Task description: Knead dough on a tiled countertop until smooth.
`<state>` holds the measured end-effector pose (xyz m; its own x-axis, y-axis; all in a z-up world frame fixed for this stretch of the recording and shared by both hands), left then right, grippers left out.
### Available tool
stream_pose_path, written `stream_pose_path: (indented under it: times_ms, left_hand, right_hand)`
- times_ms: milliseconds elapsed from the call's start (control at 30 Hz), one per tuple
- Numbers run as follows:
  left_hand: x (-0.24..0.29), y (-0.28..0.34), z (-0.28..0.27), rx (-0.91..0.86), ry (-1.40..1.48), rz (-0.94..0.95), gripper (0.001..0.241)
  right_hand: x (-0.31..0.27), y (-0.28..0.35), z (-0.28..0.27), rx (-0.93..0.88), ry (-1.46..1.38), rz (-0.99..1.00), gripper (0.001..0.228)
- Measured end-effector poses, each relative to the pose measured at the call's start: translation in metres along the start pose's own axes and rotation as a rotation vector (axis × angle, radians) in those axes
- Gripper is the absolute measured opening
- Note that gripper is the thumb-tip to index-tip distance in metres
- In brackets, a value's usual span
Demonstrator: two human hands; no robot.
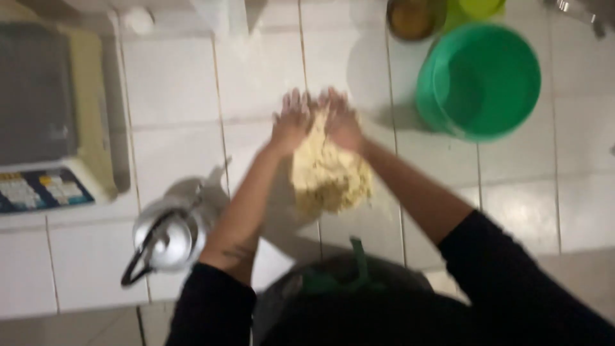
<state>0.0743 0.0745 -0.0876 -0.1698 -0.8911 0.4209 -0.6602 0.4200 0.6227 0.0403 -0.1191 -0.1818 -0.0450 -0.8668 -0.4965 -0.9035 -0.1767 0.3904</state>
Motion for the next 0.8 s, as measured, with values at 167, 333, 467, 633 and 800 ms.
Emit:
stream_pose_path:
  times_ms: [167,333,467,633,800]
  left_hand:
    - [-0.007,0.012,0.018,0.238,0.33,0.267,0.051]
    - [0.009,0.019,0.021,0.372,0.52,0.062,0.044]
    - [0.016,0.019,0.027,0.261,0.402,0.14,0.03]
    - [0.054,0.103,0.028,0.086,0.55,0.048,0.041]
    - [0.045,0.101,0.066,0.401,0.115,0.091,0.055]
  right_hand:
    - [-0.057,0.04,-0.067,0.068,-0.098,-0.146,0.052]
    - [-0.079,0.028,-0.069,-0.251,0.011,0.212,0.038]
    - [-0.053,0.017,-0.057,-0.308,0.051,0.15,0.048]
    - [-0.096,0.105,-0.057,-0.049,0.097,0.082,0.032]
    - [-0.12,0.13,-0.039,0.163,0.192,-0.008,0.051]
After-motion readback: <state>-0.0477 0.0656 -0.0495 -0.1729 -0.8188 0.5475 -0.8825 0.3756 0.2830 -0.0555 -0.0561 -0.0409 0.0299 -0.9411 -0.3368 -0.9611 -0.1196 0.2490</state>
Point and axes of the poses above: each hand's wrist, its own y-axis away from the middle knuckle, its own z-axis out of the palm, x = y × z, the point moved 1 cm from there along -y, towards the middle knuckle, and after that the axes turned 10 degrees about -x, right-handed, at the moved point
